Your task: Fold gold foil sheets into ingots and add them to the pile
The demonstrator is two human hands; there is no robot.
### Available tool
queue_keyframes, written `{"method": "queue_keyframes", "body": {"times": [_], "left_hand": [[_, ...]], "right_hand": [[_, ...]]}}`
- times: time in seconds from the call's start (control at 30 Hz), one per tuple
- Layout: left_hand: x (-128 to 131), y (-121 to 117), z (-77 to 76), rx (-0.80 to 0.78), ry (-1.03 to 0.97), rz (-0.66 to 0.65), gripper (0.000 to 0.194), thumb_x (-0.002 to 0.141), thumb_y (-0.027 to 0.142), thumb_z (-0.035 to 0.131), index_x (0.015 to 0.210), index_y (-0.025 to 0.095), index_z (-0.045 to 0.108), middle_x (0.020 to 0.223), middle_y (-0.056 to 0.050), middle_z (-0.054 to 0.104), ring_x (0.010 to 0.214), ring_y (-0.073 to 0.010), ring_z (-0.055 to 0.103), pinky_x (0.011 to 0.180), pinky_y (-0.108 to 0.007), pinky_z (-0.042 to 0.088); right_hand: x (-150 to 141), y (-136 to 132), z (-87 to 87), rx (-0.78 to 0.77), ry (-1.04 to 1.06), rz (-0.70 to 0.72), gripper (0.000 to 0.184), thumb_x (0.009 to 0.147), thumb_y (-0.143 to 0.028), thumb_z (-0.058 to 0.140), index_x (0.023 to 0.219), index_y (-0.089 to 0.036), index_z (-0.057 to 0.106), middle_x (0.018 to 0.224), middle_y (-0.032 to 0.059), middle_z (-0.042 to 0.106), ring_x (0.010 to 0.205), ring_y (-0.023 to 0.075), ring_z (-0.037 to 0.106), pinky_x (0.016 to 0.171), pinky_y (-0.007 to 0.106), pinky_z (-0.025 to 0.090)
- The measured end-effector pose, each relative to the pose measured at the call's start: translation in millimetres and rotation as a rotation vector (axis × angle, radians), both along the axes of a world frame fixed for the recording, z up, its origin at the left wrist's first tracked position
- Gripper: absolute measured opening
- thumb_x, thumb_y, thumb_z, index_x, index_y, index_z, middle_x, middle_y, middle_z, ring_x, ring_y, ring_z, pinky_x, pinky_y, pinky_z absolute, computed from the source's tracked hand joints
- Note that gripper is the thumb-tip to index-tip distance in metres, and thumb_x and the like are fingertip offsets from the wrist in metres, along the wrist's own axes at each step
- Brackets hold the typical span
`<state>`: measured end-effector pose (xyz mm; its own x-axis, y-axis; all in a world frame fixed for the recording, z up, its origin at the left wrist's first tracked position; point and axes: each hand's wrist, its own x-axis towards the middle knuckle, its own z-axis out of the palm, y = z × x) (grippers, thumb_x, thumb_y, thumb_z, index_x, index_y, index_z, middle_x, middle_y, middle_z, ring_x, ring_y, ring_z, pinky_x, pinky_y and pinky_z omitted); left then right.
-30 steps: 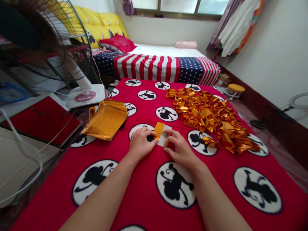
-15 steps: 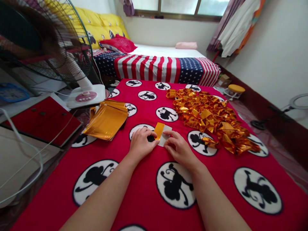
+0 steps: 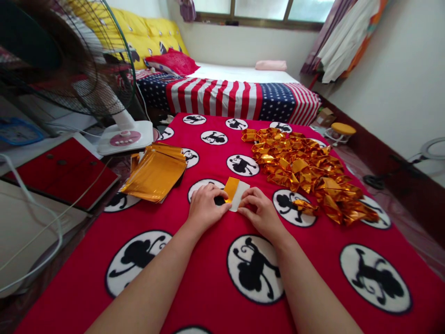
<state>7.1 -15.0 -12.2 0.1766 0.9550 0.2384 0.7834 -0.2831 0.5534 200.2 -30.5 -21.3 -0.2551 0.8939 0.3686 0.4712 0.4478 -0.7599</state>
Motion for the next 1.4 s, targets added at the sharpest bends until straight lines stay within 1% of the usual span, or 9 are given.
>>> {"method": "queue_keyframes", "body": {"times": [0.1,0.2,0.33,0.57,0.93,1.07,1.2,1.4], "left_hand": [[-0.3,-0.2,-0.5,0.003,-0.001,-0.006,0.014,0.072,0.036,0.076,0.083,0.027,0.073,0.093,-0.001,0.067,0.096,-0.022,0.06,0.087,-0.036,0.043],[-1.1,-0.4,-1.3,0.005,0.005,-0.017,0.013,0.074,0.035,0.075,0.084,0.027,0.073,0.094,-0.001,0.067,0.097,-0.022,0.06,0.087,-0.036,0.043],[-2.1,0.0,-2.7,-0.001,0.015,-0.024,0.013,0.075,0.032,0.073,0.087,0.028,0.073,0.096,-0.001,0.067,0.099,-0.0229,0.06,0.088,-0.037,0.043],[-1.6,-0.4,-2.2,-0.003,0.03,-0.021,0.013,0.075,0.032,0.074,0.087,0.028,0.073,0.096,-0.002,0.066,0.1,-0.0235,0.059,0.088,-0.038,0.043],[-0.6,-0.3,-1.1,-0.01,0.042,-0.022,0.013,0.076,0.034,0.072,0.088,0.027,0.073,0.097,-0.002,0.066,0.1,-0.024,0.059,0.088,-0.039,0.043],[-0.5,-0.9,-0.5,-0.004,0.041,-0.023,0.013,0.076,0.034,0.071,0.088,0.027,0.072,0.098,-0.003,0.066,0.101,-0.024,0.059,0.087,-0.039,0.043],[0.1,-2.2,-1.0,0.009,0.04,-0.018,0.013,0.076,0.033,0.07,0.088,0.027,0.072,0.098,-0.002,0.066,0.1,-0.0238,0.059,0.086,-0.039,0.042],[0.2,-2.9,-0.3,0.006,0.041,-0.017,0.012,0.076,0.032,0.07,0.087,0.027,0.071,0.098,-0.003,0.067,0.1,-0.024,0.059,0.086,-0.039,0.043]], "right_hand": [[0.0,1.6,-0.8,-0.029,0.011,0.001,0.01,0.079,-0.013,0.07,0.074,-0.021,0.067,0.094,0.003,0.06,0.088,0.0177,0.059,0.08,0.031,0.047],[-3.9,4.2,-0.1,-0.045,0.007,-0.062,0.01,0.081,-0.016,0.069,0.074,-0.021,0.065,0.088,0.002,0.061,0.081,0.0165,0.059,0.075,0.029,0.046],[-10.3,6.3,2.8,-0.071,-0.07,-0.163,0.01,0.082,-0.02,0.068,0.073,-0.021,0.065,0.081,0.0006,0.061,0.07,0.0149,0.055,0.066,0.027,0.044],[-16.7,7.6,4.1,-0.089,-0.136,-0.244,0.009,0.08,-0.022,0.069,0.072,-0.023,0.069,0.079,-0.0006,0.064,0.065,0.0134,0.055,0.061,0.026,0.041],[-21.9,9.2,0.9,-0.045,-0.232,-0.32,0.006,0.078,-0.024,0.072,0.072,-0.024,0.069,0.076,-0.0014,0.065,0.068,0.0145,0.056,0.06,0.026,0.037],[-22.2,9.0,0.3,-0.038,-0.228,-0.305,0.005,0.079,-0.023,0.07,0.074,-0.024,0.07,0.078,0.0001,0.066,0.07,0.0158,0.058,0.061,0.027,0.039],[-22.4,8.5,0.6,-0.037,-0.232,-0.297,0.008,0.081,-0.021,0.066,0.075,-0.024,0.071,0.08,0.0013,0.067,0.074,0.0169,0.059,0.062,0.027,0.039],[-23.6,7.9,-0.9,0.012,-0.262,-0.299,0.008,0.081,-0.02,0.065,0.076,-0.024,0.07,0.079,0.0015,0.068,0.074,0.0176,0.06,0.063,0.028,0.039]]}}
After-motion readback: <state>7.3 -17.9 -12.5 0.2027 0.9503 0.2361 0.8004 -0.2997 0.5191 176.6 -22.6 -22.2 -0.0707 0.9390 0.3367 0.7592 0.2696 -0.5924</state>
